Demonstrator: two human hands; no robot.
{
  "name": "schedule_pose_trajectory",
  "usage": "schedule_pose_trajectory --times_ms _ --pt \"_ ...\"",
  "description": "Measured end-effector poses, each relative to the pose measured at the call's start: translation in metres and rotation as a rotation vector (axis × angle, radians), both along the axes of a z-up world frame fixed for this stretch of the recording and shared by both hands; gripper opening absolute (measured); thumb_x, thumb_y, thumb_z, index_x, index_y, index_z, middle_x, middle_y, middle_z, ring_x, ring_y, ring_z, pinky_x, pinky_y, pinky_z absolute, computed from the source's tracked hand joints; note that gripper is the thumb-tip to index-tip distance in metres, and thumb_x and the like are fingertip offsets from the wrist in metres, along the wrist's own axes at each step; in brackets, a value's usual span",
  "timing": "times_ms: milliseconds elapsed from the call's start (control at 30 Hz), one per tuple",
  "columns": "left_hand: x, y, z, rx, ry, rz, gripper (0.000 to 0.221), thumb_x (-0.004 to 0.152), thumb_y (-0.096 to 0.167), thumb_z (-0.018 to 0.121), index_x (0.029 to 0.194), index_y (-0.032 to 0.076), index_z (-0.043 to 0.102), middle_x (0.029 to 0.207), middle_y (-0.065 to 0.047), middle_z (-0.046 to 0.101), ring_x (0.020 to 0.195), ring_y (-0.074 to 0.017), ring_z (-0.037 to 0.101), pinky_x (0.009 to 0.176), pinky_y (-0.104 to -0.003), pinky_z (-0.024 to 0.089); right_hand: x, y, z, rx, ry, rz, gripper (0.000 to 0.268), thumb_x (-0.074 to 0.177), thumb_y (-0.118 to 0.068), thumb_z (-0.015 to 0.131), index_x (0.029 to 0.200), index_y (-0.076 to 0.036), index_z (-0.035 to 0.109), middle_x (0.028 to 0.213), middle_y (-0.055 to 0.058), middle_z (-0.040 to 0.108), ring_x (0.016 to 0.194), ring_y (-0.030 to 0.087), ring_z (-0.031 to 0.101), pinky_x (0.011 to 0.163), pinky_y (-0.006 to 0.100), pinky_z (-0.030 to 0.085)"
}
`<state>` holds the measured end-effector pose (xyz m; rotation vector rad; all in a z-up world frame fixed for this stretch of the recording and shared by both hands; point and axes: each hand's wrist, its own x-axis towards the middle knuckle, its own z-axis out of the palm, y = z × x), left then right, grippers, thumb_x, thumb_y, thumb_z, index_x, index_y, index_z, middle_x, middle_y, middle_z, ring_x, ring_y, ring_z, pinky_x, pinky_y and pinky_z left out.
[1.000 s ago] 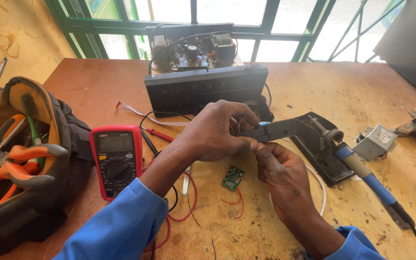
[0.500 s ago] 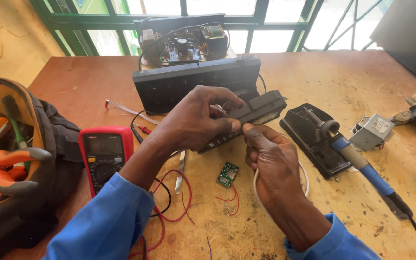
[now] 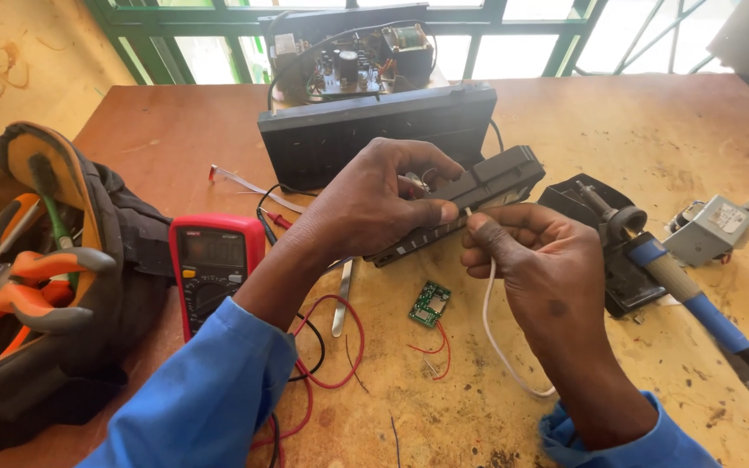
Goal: Repairing the internal components of an electronic device by testing circuits with a multimeter and reassembling the internal boards and wiring.
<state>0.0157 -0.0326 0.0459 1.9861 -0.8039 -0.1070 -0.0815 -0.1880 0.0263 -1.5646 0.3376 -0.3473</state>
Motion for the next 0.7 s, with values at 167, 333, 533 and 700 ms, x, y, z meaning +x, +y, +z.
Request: schedule_pose_trajectory --times_ms 167,333,533,700 --pt "-0.008 -0.002 0.006 0.053 0.031 0.026 0.032 0.080 0.027 0.076 0.110 0.018 0.076 0.113 0.002 0.075 0.090 -0.0154 0.065 0.077 -0.030 0.055 0.004 0.003 -0.012 -0.073 -0.057 -0.013 0.013 0.094 -0.009 0.076 0.087 0.002 0.072 0.061 0.014 0.070 0.050 0.018 0.063 0.052 0.028 0.056" --pt "-0.005 -0.002 0.001 0.029 0.031 0.040 0.030 0.078 0.025 0.078 0.107 0.018 0.078 0.090 0.001 0.064 0.073 -0.0088 0.055 0.067 -0.025 0.048 0.001 0.010 -0.017 0.137 -0.126 -0.038 0.015 0.091 -0.010 0.076 0.094 0.003 0.070 0.071 0.017 0.073 0.059 0.022 0.070 0.059 0.030 0.062" --pt "-0.014 -0.009 0.001 0.053 0.030 0.017 0.028 0.073 0.018 0.080 0.102 0.017 0.081 0.079 0.004 0.063 0.071 -0.0083 0.056 0.069 -0.025 0.048 -0.013 -0.003 -0.016 0.260 -0.011 0.000 0.031 0.081 0.001 0.074 0.107 0.002 0.057 0.090 0.027 0.076 0.079 0.033 0.075 0.077 0.043 0.063" --pt "-0.018 -0.011 0.002 0.103 -0.035 0.042 0.028 0.075 0.020 0.080 0.103 0.017 0.081 0.079 0.003 0.066 0.071 -0.0103 0.058 0.067 -0.028 0.048 -0.015 0.000 -0.007 0.283 -0.017 0.021 0.026 0.087 -0.006 0.070 0.110 -0.001 0.059 0.097 0.024 0.079 0.082 0.030 0.075 0.079 0.043 0.064"
